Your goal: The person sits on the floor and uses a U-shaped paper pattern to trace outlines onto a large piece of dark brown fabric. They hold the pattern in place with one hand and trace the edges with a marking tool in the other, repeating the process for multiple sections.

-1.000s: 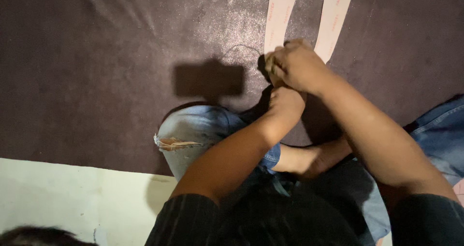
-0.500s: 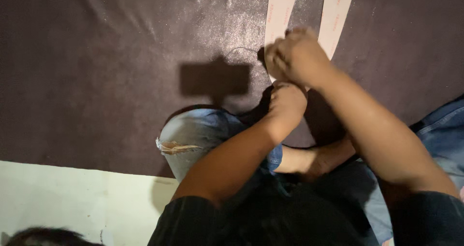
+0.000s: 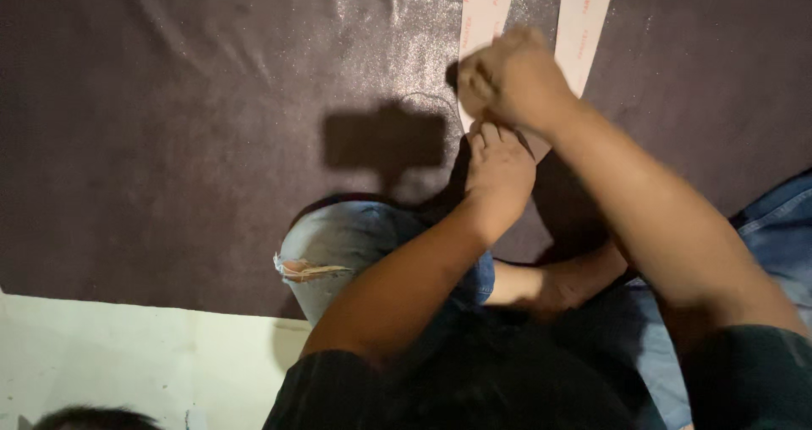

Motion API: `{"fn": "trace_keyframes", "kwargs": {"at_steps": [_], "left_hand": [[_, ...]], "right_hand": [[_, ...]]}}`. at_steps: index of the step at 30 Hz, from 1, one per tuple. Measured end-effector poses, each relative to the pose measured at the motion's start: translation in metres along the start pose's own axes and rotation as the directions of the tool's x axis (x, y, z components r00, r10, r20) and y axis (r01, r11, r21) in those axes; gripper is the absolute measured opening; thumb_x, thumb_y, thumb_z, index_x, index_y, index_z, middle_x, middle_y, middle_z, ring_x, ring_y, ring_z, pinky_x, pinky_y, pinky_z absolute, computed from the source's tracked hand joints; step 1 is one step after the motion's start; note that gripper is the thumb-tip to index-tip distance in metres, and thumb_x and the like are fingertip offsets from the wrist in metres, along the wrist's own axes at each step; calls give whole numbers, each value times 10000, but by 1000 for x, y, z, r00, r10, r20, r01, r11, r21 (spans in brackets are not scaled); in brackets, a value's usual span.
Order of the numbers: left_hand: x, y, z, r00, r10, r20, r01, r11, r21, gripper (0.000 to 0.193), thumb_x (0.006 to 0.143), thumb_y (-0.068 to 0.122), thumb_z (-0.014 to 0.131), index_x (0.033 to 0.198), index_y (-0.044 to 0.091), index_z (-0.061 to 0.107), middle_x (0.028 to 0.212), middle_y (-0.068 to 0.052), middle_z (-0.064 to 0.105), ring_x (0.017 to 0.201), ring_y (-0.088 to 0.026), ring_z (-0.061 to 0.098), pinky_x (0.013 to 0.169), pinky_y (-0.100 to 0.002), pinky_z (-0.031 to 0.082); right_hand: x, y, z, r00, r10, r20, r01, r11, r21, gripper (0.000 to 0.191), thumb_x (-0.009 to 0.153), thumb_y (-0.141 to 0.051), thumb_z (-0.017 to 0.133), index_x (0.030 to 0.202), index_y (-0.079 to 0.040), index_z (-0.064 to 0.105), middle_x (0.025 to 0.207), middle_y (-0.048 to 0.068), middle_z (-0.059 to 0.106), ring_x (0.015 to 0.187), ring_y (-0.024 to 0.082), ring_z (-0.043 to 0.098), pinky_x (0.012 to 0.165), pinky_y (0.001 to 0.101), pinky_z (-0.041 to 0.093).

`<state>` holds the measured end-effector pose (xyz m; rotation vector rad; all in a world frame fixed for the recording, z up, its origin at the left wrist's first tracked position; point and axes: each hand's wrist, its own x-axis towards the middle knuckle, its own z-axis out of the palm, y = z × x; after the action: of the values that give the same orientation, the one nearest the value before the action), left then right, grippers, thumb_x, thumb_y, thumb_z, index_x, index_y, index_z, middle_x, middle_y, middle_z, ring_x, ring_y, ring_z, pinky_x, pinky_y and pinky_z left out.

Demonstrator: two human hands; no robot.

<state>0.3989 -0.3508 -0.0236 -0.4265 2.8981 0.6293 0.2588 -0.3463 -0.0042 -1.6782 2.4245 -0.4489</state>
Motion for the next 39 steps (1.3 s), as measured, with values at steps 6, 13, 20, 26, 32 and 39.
{"fn": "trace_keyframes", "kwargs": {"at_steps": [6,13,20,26,32,39], "left_hand": [[6,-11,-6,986,-27,-164,9,994,-106,245,861,57,581,1021,-84,702,1165,-290,618,1041,-413,580,950,-464,505],[24,-29,-10,985,35,167,-40,999,22,220,934,100,595,1099,-34,652,1175,-258,642,1083,-390,651,963,-451,545],[27,-36,-1,1000,-5,-9,4,991,-132,288,842,45,646,1071,-129,653,1309,-368,558,955,-389,687,856,-407,585],[34,-45,5,987,-36,156,82,950,-300,188,895,44,653,1073,4,608,1249,-233,508,1072,-409,673,930,-447,575],[43,-49,-24,987,-70,-147,7,920,-391,341,826,-71,580,1153,-102,490,1574,-321,245,1457,-534,444,1020,-372,546],[47,-51,-46,974,-116,194,199,847,-493,645,855,-77,543,1454,-171,321,1639,-304,136,1383,-423,412,1042,-385,510]], "right_hand": [[15,19,-2,998,-17,-68,17,1000,-5,103,1023,-182,678,1036,-126,764,1029,78,745,1009,327,642,981,466,405],[18,8,-2,995,60,81,-59,998,-11,117,1030,-247,692,1018,-153,761,942,111,723,972,332,644,1011,487,412],[37,14,-14,999,15,34,-11,993,-118,301,706,-333,797,924,-131,753,865,124,710,892,332,648,935,488,424],[18,2,7,996,34,79,-29,998,-59,188,1118,-238,709,980,-110,717,860,119,681,944,303,660,1056,468,446],[77,53,3,966,203,-163,-196,979,58,150,1087,-179,693,1085,-41,750,1003,174,723,895,394,665,784,450,480],[64,42,1,983,-79,-167,80,997,-2,154,995,-181,714,954,-33,725,841,151,720,798,367,697,777,503,554]]}}
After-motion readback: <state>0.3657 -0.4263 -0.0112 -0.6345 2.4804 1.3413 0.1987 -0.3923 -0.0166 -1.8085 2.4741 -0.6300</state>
